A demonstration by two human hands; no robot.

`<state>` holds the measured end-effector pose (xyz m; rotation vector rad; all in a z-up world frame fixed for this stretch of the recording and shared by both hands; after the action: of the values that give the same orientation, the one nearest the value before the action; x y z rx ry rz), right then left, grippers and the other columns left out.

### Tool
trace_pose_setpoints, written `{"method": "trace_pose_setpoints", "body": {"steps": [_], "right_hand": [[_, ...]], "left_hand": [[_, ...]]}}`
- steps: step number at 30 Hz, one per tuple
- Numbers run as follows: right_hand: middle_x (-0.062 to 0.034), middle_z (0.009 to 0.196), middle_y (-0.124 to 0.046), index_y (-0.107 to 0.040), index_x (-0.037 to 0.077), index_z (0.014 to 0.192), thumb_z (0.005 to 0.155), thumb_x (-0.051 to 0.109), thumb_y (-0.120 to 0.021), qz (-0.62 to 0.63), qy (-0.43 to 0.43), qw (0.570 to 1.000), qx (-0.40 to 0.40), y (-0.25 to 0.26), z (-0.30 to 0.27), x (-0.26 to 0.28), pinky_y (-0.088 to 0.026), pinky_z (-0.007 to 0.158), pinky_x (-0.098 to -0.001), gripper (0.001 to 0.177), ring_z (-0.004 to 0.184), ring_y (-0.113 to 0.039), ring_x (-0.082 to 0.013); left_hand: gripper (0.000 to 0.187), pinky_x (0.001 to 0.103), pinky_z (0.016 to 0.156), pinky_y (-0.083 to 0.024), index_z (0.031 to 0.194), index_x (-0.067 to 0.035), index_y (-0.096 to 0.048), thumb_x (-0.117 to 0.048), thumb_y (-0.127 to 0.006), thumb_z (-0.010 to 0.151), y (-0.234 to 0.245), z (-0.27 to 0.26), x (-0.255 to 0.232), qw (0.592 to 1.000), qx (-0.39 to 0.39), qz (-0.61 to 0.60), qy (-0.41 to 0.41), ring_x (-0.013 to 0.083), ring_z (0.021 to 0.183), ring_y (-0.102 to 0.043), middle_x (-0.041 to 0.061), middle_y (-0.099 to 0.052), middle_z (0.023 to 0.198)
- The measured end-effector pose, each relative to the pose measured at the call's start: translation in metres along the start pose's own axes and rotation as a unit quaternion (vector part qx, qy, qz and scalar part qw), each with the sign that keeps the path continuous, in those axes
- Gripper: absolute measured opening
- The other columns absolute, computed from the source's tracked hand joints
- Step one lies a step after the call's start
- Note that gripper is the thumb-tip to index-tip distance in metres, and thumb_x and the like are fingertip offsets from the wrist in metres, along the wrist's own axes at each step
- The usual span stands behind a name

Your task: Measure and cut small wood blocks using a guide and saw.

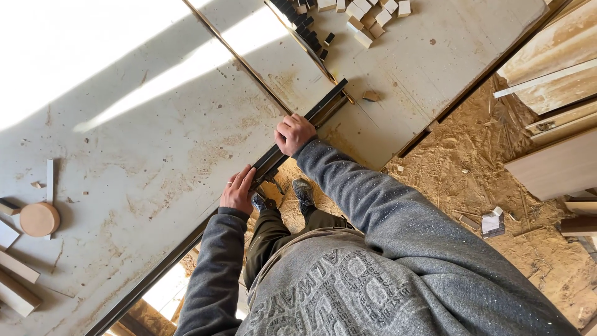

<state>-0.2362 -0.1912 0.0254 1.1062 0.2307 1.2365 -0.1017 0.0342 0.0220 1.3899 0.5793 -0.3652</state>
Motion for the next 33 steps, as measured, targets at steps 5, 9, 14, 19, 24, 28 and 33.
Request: {"method": "trace_pose_setpoints", "body": {"steps": [5,9,14,19,24,28,33], "right_hand": [[-0.0062,0.069,-0.061,-0.065,0.011,0.074,0.090,0.019,-0.068,-0.007,-0.014,0.999,0.031,-0.023,0.000,-0.012,-0.053,0.062,-0.0385,0.018,0.067,-0.059,-0.0224],[-0.0056,0.070,-0.062,-0.065,0.011,0.074,0.089,0.019,-0.067,-0.008,-0.015,1.000,0.023,-0.023,0.008,-0.010,-0.054,0.062,-0.0382,0.017,0.068,-0.060,-0.0221],[-0.0065,0.071,-0.062,-0.065,0.010,0.074,0.088,0.018,-0.069,0.000,-0.019,0.999,0.027,-0.028,0.016,-0.010,-0.054,0.063,-0.0390,0.017,0.069,-0.061,-0.0235],[-0.0062,0.072,-0.062,-0.064,0.010,0.072,0.085,0.017,-0.069,-0.003,-0.021,1.000,0.020,-0.030,0.024,-0.009,-0.056,0.066,-0.0400,0.015,0.072,-0.063,-0.0247],[-0.0067,0.072,-0.062,-0.064,0.010,0.072,0.085,0.016,-0.070,0.000,-0.019,1.000,0.023,-0.038,0.031,-0.011,-0.056,0.066,-0.0399,0.015,0.072,-0.063,-0.0252],[-0.0064,0.073,-0.062,-0.064,0.010,0.071,0.084,0.016,-0.070,-0.003,-0.023,0.999,0.024,-0.046,0.036,-0.014,-0.056,0.066,-0.0398,0.015,0.072,-0.063,-0.0250],[-0.0059,0.073,-0.063,-0.065,0.010,0.072,0.084,0.015,-0.070,0.001,-0.025,0.999,0.030,-0.053,0.044,-0.017,-0.056,0.065,-0.0396,0.014,0.071,-0.063,-0.0243]], "left_hand": [[0.080,0.044,0.105,-0.049,0.146,-0.009,-0.052,0.007,-0.075,0.071,0.000,0.007,0.011,1.000,0.029,-0.005,0.000,0.0354,0.131,-0.054,0.011,-0.053,0.152],[0.083,0.044,0.106,-0.049,0.147,-0.010,-0.051,0.009,-0.074,0.069,0.002,0.014,0.016,0.999,0.043,-0.009,0.004,0.0350,0.133,-0.053,0.010,-0.051,0.154],[0.081,0.043,0.106,-0.050,0.147,-0.011,-0.052,0.008,-0.074,0.071,0.004,0.019,0.021,0.999,0.031,-0.003,0.011,0.0338,0.133,-0.054,0.008,-0.052,0.153],[0.079,0.044,0.104,-0.050,0.144,-0.011,-0.053,0.007,-0.073,0.070,0.004,0.024,0.027,0.999,0.033,0.002,0.029,0.0350,0.130,-0.054,0.008,-0.054,0.151],[0.079,0.045,0.105,-0.050,0.145,-0.012,-0.053,0.005,-0.074,0.070,0.004,0.029,0.038,1.000,0.022,-0.008,0.018,0.0350,0.130,-0.055,0.008,-0.054,0.151],[0.077,0.044,0.104,-0.050,0.144,-0.012,-0.054,0.003,-0.075,0.072,0.001,0.034,0.048,0.999,0.022,-0.010,0.022,0.0347,0.129,-0.056,0.007,-0.055,0.150],[0.079,0.044,0.105,-0.049,0.144,-0.011,-0.054,0.004,-0.075,0.070,0.005,0.041,0.055,1.000,0.017,-0.015,0.016,0.0355,0.126,-0.057,0.008,-0.055,0.149]]}}
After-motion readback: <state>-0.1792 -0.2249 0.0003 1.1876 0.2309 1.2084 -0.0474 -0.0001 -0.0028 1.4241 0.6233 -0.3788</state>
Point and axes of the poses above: each hand's wrist, its own z-axis towards the middle knuckle, its own y-axis out of the back of the hand, x = y × z, the point moved 3 cm from there along z, towards the middle knuckle
